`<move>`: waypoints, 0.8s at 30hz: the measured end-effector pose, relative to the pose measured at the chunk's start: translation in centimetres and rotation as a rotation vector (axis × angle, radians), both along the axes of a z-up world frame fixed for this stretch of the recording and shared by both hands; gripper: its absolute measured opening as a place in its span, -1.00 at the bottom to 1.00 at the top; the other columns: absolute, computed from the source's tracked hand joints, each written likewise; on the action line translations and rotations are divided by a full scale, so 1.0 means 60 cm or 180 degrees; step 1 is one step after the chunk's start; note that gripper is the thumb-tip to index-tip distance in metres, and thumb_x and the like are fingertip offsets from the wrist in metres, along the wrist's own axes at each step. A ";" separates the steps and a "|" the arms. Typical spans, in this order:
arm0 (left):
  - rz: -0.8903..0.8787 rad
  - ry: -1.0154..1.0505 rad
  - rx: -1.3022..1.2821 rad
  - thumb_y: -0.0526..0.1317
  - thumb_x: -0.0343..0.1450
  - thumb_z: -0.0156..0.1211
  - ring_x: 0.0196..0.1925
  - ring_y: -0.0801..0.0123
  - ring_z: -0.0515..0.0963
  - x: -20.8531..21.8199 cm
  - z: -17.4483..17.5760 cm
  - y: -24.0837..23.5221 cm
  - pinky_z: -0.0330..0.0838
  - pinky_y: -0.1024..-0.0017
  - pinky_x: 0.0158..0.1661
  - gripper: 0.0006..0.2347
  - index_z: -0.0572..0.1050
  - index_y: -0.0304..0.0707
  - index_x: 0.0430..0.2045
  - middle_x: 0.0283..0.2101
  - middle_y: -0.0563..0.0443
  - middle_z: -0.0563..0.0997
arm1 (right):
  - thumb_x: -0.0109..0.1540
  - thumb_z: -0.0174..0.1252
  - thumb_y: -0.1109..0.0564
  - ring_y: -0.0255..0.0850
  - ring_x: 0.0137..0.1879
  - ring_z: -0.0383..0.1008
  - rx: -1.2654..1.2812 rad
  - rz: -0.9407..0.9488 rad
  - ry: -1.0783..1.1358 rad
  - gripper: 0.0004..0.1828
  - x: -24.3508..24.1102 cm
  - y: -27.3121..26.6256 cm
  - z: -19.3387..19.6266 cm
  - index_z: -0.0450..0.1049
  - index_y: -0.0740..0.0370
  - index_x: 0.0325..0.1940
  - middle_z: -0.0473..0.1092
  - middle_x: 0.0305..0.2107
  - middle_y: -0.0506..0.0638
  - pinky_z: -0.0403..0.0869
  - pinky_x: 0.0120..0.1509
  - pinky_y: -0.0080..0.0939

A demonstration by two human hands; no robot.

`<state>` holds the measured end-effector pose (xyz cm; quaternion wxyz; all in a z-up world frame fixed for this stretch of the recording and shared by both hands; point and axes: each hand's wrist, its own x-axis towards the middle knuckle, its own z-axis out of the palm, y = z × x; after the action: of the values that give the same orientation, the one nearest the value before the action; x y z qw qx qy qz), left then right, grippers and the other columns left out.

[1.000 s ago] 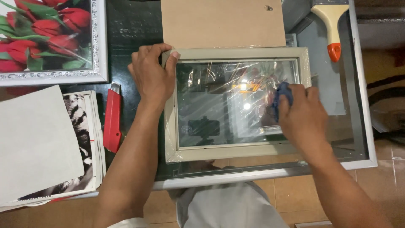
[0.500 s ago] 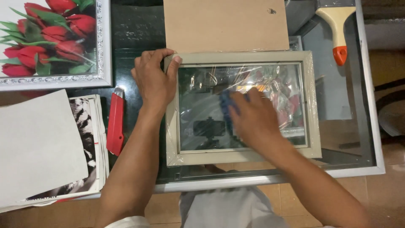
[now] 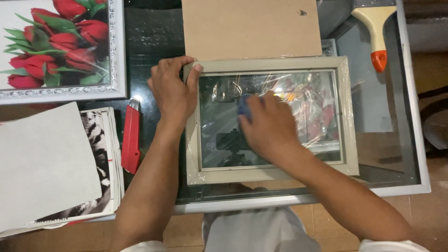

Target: Cleaning the glass of a picture frame and then inserting an image and the backing board to complete the assembly.

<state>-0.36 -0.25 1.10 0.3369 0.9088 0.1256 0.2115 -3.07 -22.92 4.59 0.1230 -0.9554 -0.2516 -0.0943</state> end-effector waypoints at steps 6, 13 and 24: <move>0.0010 0.0001 0.0068 -0.06 0.50 0.33 0.05 0.09 0.48 -0.002 -0.007 0.001 0.21 0.11 0.02 -0.87 0.61 0.05 -0.16 -0.15 0.10 0.48 | 0.22 0.19 0.02 0.41 -0.13 0.44 0.0296 0.0765 0.0198 -0.69 0.016 0.065 -0.007 0.46 0.20 -0.02 0.31 -0.31 0.23 0.40 -0.12 0.29; 0.0001 0.0011 -0.0018 -0.06 0.51 0.33 0.04 0.11 0.47 -0.004 0.003 -0.002 0.20 0.14 0.02 -0.87 0.61 0.05 -0.14 -0.16 0.09 0.48 | 0.28 0.21 0.02 0.41 -0.07 0.47 -0.0187 -0.0427 0.0571 -0.66 0.065 -0.155 0.032 0.52 0.15 0.11 0.36 -0.23 0.23 0.41 -0.03 0.29; 0.0086 -0.0106 0.0022 -0.12 0.56 0.14 0.02 0.16 0.49 -0.002 -0.007 -0.002 0.23 0.17 0.01 -0.91 0.61 0.09 -0.20 -0.19 0.13 0.50 | 0.15 0.29 0.07 0.38 -0.21 0.47 0.0005 0.0231 -0.0069 -0.68 0.031 -0.001 -0.003 0.52 0.18 -0.04 0.31 -0.30 0.21 0.45 -0.19 0.26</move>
<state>-0.48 -0.34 0.66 0.3330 0.9045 0.1315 0.2315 -1.20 -23.00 4.39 0.1244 -0.9444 -0.2873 -0.1005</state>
